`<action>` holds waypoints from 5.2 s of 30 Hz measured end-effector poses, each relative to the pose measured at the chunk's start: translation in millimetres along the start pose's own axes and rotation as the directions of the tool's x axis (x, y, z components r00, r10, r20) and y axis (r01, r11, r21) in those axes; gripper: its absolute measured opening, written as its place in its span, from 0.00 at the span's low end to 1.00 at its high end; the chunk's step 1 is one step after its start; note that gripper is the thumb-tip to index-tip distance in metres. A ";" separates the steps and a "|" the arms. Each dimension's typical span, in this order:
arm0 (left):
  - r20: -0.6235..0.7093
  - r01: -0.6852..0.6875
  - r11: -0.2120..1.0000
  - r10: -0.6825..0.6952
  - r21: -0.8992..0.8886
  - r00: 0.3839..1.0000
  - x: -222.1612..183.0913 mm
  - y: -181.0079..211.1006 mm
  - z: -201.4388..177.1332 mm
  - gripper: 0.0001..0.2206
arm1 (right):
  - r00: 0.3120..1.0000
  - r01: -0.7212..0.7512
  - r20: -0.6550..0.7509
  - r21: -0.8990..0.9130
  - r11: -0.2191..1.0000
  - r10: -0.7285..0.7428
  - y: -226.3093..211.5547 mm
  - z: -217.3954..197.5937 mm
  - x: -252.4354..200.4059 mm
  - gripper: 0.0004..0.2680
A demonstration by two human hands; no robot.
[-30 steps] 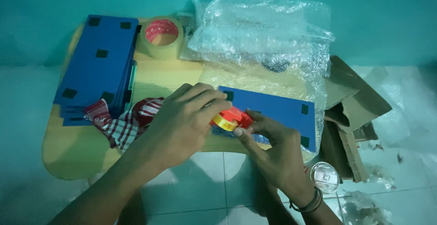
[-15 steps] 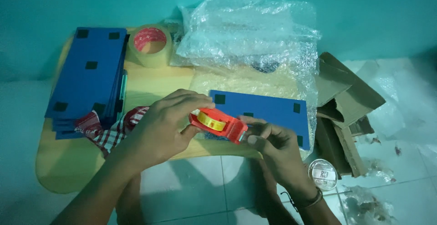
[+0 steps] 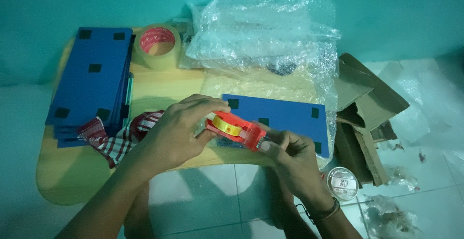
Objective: Cleaning a blue panel with a cloth and wrapping it in bubble wrap using adhesive tape.
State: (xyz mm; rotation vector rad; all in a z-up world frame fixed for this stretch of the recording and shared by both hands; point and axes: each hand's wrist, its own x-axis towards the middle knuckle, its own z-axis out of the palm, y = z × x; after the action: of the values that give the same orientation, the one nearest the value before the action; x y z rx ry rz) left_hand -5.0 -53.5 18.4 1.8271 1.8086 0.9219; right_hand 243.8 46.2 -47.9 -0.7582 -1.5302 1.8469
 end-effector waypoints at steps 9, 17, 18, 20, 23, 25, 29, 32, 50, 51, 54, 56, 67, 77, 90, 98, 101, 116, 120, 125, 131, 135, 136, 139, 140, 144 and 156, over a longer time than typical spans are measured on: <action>-0.033 -0.047 0.999 0.046 -0.011 0.998 -2.3 0.4 -0.2 0.23 | 1.000 -0.027 -0.008 0.034 0.999 0.027 -13.5 6.5 -1.6 0.10; 0.014 -0.025 0.994 0.027 -0.106 1.000 -5.2 -2.9 1.3 0.24 | 0.998 0.064 0.020 -0.048 0.997 -0.063 -6.2 1.3 -3.1 0.11; 0.017 -0.012 0.992 0.014 -0.126 1.000 -5.7 -1.6 1.4 0.24 | 0.995 0.097 0.036 -0.031 0.995 -0.096 -2.5 -0.9 -3.7 0.09; -0.007 -0.043 0.991 0.042 -0.123 0.999 -6.6 -2.3 2.5 0.25 | 0.995 0.093 0.025 -0.060 0.994 -0.092 -3.4 -1.1 -4.2 0.10; 0.006 -0.034 0.991 0.035 -0.133 0.999 -4.8 -3.0 4.0 0.26 | 0.994 0.105 0.035 -0.089 0.990 -0.102 1.3 -6.6 -4.6 0.10; 0.045 0.008 0.990 -0.001 -0.143 0.999 -4.7 -2.1 3.2 0.25 | 0.992 0.121 0.055 -0.087 0.989 -0.116 3.7 -8.1 -5.4 0.09; -0.039 -0.116 0.982 0.111 -0.152 0.993 -6.6 2.0 0.6 0.26 | 0.997 0.073 0.011 0.012 0.997 -0.073 4.5 -6.9 -7.0 0.10; -0.035 -0.091 0.981 0.087 -0.169 0.996 -5.7 4.4 0.5 0.26 | 0.994 0.040 -0.106 0.174 0.984 -0.022 12.2 -3.4 -7.7 0.10; -0.095 0.506 0.790 -0.508 0.346 0.856 11.7 -89.9 -58.0 0.30 | 0.971 0.240 0.034 -0.112 0.964 -0.237 -4.4 -24.8 -18.6 0.04; -0.068 0.490 0.813 -0.496 0.313 0.866 11.2 -93.4 -61.2 0.31 | 0.970 0.242 0.018 -0.139 0.960 -0.242 -7.3 -22.9 -21.2 0.04; -0.043 0.400 0.832 -0.416 0.385 0.908 10.3 -116.5 -58.9 0.33 | 0.960 0.280 0.044 -0.252 0.926 -0.278 -20.0 -13.9 -23.9 0.05; -0.017 0.486 0.765 -0.530 0.423 0.848 16.7 -82.7 -56.3 0.36 | 0.954 0.300 0.072 -0.287 0.910 -0.292 -23.2 -12.5 -23.9 0.05; 0.325 0.055 0.991 -0.013 -0.122 0.946 36.4 62.1 4.6 0.24 | 0.960 0.277 0.094 -0.431 0.859 -0.262 -41.1 -2.9 -30.4 0.04; 0.011 -0.200 0.935 0.212 -0.292 0.977 57.5 100.4 32.7 0.03 | 0.986 0.155 0.051 0.088 0.984 -0.160 -15.0 -79.6 -32.7 0.10; 0.359 -0.029 0.983 0.094 -0.181 0.929 87.4 78.9 49.6 0.07 | 0.970 0.235 0.216 -0.952 0.195 -0.113 -17.6 -101.6 -11.5 0.16; 0.601 0.057 0.998 -0.068 0.038 0.797 121.5 40.6 97.9 0.07 | 0.981 0.192 0.189 -0.909 0.371 -0.043 -25.0 -104.2 6.4 0.11; 0.601 0.060 0.998 -0.066 0.030 0.796 124.9 39.1 104.1 0.08 | 0.974 0.225 0.214 -0.886 0.405 -0.072 -25.4 -104.5 7.2 0.10; 0.618 0.035 0.999 -0.019 -0.013 0.786 126.0 41.0 100.7 0.08 | 0.976 0.194 0.216 -0.904 0.380 0.015 -18.4 -109.7 5.8 0.13; 0.692 0.083 0.995 -0.092 0.048 0.716 129.2 40.1 109.8 0.07 | 0.974 0.179 0.214 -0.929 0.324 0.076 -9.0 -114.7 8.3 0.11; 0.633 0.018 0.999 0.016 -0.046 0.774 127.5 31.2 120.1 0.07 | 0.974 0.192 0.224 -0.897 0.398 0.037 -17.3 -109.9 7.9 0.10; 0.645 0.035 0.999 -0.001 -0.040 0.764 130.9 35.2 121.6 0.05 | 0.982 0.128 0.178 -0.875 0.467 0.064 -20.2 -110.8 8.8 0.14; 0.666 0.065 0.997 -0.024 -0.037 0.746 136.2 36.6 119.9 0.05 | 0.984 0.118 0.171 -0.820 0.561 0.043 -14.3 -116.7 8.3 0.13; 0.665 0.065 0.997 -0.023 -0.038 0.746 136.7 37.7 118.5 0.05 | 0.984 0.118 0.171 -0.820 0.560 0.042 -15.2 -117.1 7.5 0.13; 0.668 0.084 0.996 -0.048 -0.022 0.742 137.1 41.2 116.5 0.06 | 0.986 0.131 0.169 -0.788 0.602 0.007 -16.0 -117.8 4.4 0.14; 0.662 0.083 0.997 -0.059 -0.005 0.747 137.1 42.1 116.7 0.05 | 0.987 0.126 0.159 -0.792 0.597 0.001 -15.3 -117.3 3.9 0.15; 0.613 0.064 0.992 -0.117 0.107 0.781 134.1 39.3 125.8 0.07 | 0.994 0.079 0.112 -0.797 0.598 0.018 -17.2 -111.8 1.7 0.16; 0.450 0.146 0.969 -0.223 0.199 0.865 130.3 39.3 140.7 0.05 | 0.986 0.164 0.120 -0.801 0.576 -0.114 15.8 -115.7 4.1 0.24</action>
State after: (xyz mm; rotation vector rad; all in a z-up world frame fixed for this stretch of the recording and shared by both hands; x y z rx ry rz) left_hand 113.5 94.5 -30.6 1.7352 1.7338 0.2312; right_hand 327.3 120.2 -82.8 -0.9304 -2.4323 0.9624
